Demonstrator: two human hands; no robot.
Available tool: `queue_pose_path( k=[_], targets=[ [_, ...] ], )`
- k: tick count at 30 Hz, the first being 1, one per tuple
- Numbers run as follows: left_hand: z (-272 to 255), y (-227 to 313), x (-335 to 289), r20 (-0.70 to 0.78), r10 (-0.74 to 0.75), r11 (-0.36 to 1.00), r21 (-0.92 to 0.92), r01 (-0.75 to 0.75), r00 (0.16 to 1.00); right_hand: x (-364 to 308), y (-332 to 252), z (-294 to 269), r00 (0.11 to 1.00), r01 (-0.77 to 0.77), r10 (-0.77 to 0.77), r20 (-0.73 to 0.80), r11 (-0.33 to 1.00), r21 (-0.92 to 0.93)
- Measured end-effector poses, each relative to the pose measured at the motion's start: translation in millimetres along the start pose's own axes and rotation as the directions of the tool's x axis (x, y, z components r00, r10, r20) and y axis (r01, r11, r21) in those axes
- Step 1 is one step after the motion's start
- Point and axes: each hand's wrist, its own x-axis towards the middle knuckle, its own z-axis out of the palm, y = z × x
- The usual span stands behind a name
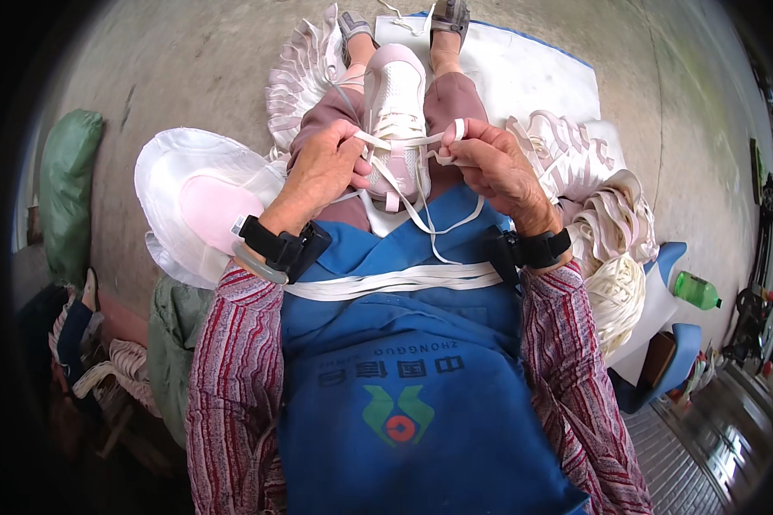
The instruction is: The recorder is lacing up a series of white shoes while sitting down.
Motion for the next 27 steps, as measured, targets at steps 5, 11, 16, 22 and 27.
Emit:
queue_pose_path(
  k=[5, 11, 16, 22, 27],
  targets=[
    [19.4, 33.6, -4.4, -0.010, 0.182, 0.968, 0.178, -0.177, 0.983, 2.2, 14.5, 7.4, 1.000, -0.017, 0.013, -0.025, 0.985, -0.173],
    [4.9, 38.3, 13.2, 0.080, 0.345, 0.870, 0.346, -0.350, 0.935, 8.1, 18.3, 4.7, 0.993, 0.027, -0.046, -0.111, 0.985, -0.170],
    [-10.9, 21.7, -11.5, -0.019, 0.147, 0.977, 0.161, -0.143, 0.989, 6.3, 18.1, 2.2, 0.967, 0.115, -0.154, -0.202, 0.975, -0.191],
    [-3.4, 17.0, -9.7, 0.020, 0.041, 0.995, 0.096, -0.042, 0.999, 3.2, 8.1, 5.7, 0.975, 0.173, -0.175, -0.135, 0.985, -0.021],
    [8.5, 30.5, 8.8, 0.049, 0.148, 0.989, -0.033, -0.147, 0.988, 4.4, -8.1, 9.2, 0.957, 0.263, -0.261, -0.126, 0.965, 0.004]
  ],
)
